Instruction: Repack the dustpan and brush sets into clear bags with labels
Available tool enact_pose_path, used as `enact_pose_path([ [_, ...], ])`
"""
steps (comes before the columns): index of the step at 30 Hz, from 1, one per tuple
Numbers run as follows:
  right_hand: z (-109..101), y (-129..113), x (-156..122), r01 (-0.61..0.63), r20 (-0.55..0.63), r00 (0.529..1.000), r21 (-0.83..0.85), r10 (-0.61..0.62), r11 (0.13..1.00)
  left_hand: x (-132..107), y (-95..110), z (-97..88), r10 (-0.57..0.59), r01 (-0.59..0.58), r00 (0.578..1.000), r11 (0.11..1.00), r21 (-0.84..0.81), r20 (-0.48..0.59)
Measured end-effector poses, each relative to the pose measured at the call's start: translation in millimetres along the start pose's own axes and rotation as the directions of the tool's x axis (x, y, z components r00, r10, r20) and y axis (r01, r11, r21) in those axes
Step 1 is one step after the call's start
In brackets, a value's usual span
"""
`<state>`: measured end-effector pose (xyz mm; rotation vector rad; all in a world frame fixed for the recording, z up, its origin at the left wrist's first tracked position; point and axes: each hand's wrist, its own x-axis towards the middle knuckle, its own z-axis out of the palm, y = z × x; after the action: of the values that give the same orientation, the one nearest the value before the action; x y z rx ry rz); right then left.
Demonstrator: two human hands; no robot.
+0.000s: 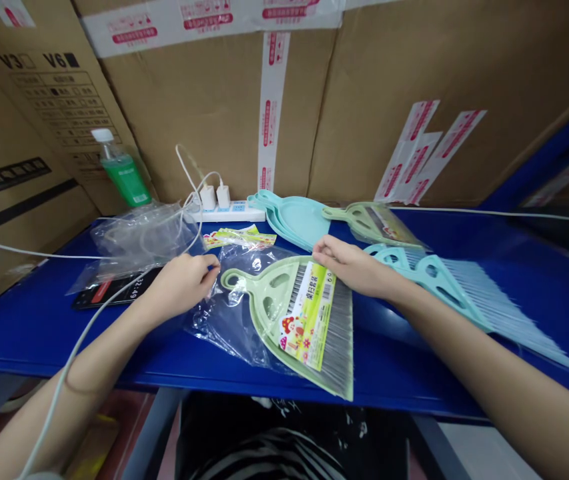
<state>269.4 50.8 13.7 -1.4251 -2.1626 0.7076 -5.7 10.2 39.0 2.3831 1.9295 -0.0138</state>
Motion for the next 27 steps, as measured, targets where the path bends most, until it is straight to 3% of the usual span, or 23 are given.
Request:
enact_pose_path([
  [4, 4.6, 0.3, 0.6, 0.000, 0.028, 1.000, 0.022, 0.000, 1.000, 1.4, -0.1, 0.4, 0.038, -0.038, 0.999, 0.999, -0.037, -0.006],
  [9, 8.4, 1.5, 1.8, -0.004, 0.058, 0.998, 0.014, 0.004, 1.000, 3.5, -1.3, -1.0, 0.044, -0.042, 0.997, 0.998, -0.036, 0.066],
  [15, 6.7, 2.0, 1.5, 0.023, 0.142, 0.989, 0.073, -0.033, 0.997, 3.0, -0.6, -2.0, 0.044, -0.043, 0.998, 0.999, -0.031, 0.052],
  [21, 3.8, -0.6, 1.3, -0.236, 0.300, 0.943, 0.310, 0.141, 0.921, 2.7, 3.3, -3.2, -0.020, 0.024, 0.992, 0.999, -0.025, 0.126],
  [27, 1.6, -1.5, 2.7, -0.401, 0.363, 0.898, 0.448, 0.247, 0.799, 3.2, 1.9, -2.7, -0.034, 0.027, 0.990, 0.998, 0.052, 0.134],
])
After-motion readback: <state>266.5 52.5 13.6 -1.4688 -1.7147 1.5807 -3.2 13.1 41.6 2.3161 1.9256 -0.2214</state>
